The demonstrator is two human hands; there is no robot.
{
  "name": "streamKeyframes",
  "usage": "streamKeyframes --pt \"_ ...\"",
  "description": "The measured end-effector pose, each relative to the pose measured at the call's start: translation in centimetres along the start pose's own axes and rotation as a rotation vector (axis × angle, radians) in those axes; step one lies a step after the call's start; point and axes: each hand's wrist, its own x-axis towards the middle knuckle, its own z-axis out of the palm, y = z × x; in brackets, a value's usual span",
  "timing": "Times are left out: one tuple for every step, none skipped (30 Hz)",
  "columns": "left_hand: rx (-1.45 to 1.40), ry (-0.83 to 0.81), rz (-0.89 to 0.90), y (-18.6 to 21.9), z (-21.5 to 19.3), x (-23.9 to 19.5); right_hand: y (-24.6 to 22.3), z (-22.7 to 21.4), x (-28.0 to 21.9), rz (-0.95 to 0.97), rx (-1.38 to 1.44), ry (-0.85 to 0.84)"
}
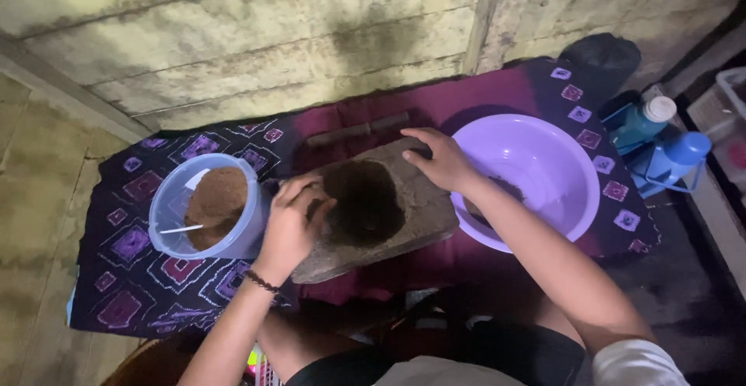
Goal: The person uses a pestle to grind brown powder in a stone mortar and then scoops the ground powder with a spoon into a purple bowl. The task is performed repeatedly in small batches.
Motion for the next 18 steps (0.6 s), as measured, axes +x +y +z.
streamKeyframes --pt "0.014 -0.010 0.000 -0.1 0.4 -0.2 -0.7 -0.2 -0.4 0.025 -0.013 -0.005" --pt "0.028 -0.020 0.000 -0.3 0.8 -0.4 -1.4 -0.5 -0.8 0.050 -0.027 -0.011" --pt "0.030 -0.018 -0.008 -0.3 0.9 -0.3 -1.6 -0.5 -0.9 0.048 -0.026 -0.019" --pt "0.037 -0.042 -0.021 -0.2 1.1 -0.3 -1.9 -0.5 -1.0 0.040 -0.066 -0.022" --pt "0.043 -0.067 -0.031 -0.2 1.3 -0.2 -2.1 -0.6 -1.2 0.032 -0.107 -0.022" --pt "0.044 -0.065 -0.036 -0.6 1.8 -0.3 -2.5 -0.6 -1.4 0.030 -0.107 -0.027" --pt "0.034 -0.077 -0.033 -1.1 2.4 -0.4 -2.9 -0.7 -1.7 0.042 -0.125 -0.038" --pt "0.023 -0.089 -0.031 -1.6 3.0 -0.5 -3.2 -0.8 -2.0 0.055 -0.142 -0.050" --pt "0.022 -0.086 -0.035 -1.6 3.5 -0.3 -3.3 -0.7 -2.3 0.054 -0.145 -0.054" --pt "0.001 -0.076 -0.020 -1.7 3.9 -0.1 -3.3 -0.5 -2.6 0.033 -0.184 -0.042" --pt "-0.018 -0.063 -0.006 -1.8 4.2 0.1 -3.4 -0.3 -2.8 0.008 -0.223 -0.033" --pt "-0.017 -0.059 -0.012 -1.7 4.2 0.3 -3.5 0.0 -2.9 0.005 -0.225 -0.039" --pt "-0.023 -0.072 0.007 -1.6 4.2 0.6 -3.7 0.2 -2.9 -0.067 -0.343 -0.032" --pt "-0.029 -0.085 0.026 -1.5 4.3 0.9 -3.8 0.5 -3.0 -0.140 -0.461 -0.025" --pt "-0.031 -0.083 0.017 -1.0 4.3 1.2 -4.0 0.9 -3.3 -0.141 -0.463 -0.034" --pt "-0.043 -0.095 0.024 -0.5 4.3 1.5 -4.1 1.4 -3.6 -0.262 -0.482 0.001" --pt "-0.054 -0.105 0.032 -0.1 4.2 2.0 -4.3 1.8 -3.8 -0.385 -0.500 0.040" --pt "-0.055 -0.101 0.026 -0.1 4.7 1.9 -4.5 2.1 -3.9 -0.388 -0.502 0.033"
